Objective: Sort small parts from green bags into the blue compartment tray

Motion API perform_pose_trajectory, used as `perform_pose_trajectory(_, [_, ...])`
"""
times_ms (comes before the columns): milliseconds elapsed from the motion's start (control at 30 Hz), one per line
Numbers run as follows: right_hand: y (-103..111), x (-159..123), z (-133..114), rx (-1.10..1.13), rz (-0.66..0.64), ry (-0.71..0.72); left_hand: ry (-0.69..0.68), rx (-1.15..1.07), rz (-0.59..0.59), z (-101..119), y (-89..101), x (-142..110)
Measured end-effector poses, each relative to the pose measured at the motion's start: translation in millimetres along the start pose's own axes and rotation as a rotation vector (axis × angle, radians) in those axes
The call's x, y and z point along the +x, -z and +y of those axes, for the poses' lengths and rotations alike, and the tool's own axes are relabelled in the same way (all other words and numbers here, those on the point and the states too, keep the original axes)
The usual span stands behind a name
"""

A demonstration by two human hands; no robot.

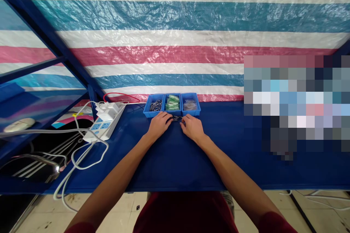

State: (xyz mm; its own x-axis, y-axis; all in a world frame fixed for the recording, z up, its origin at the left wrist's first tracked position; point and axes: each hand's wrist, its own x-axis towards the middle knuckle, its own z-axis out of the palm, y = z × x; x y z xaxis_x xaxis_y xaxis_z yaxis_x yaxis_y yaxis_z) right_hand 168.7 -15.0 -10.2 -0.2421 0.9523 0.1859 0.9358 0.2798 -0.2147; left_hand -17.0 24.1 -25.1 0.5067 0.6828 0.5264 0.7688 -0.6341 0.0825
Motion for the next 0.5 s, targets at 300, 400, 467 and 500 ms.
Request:
perform_pose_trajectory(300, [0.4, -0.8, -1.0, -0.062, -0.067, 0.003, 0.01, -0.046, -0.005, 2.1, 0.1, -0.7])
perform_pose_trajectory(400, [-1.3, -0.1, -0.5, -0.078, -0.082, 0.021, -0.004, -0.051, -0.002, 3.0, 0.8, -0.7])
perform_pose_trajectory(467, [-2.2, 0.1, -0.1, -0.082, -0.083, 0.034, -0.008, -0.06, 0.0, 3.4, 1.2, -0.6])
perform_pose_trajectory(500, [-2.3, 0.0, -0.1, -0.083, -0.08, 0.041, -0.007, -0.068, 0.001, 3.5, 1.2, -0.5])
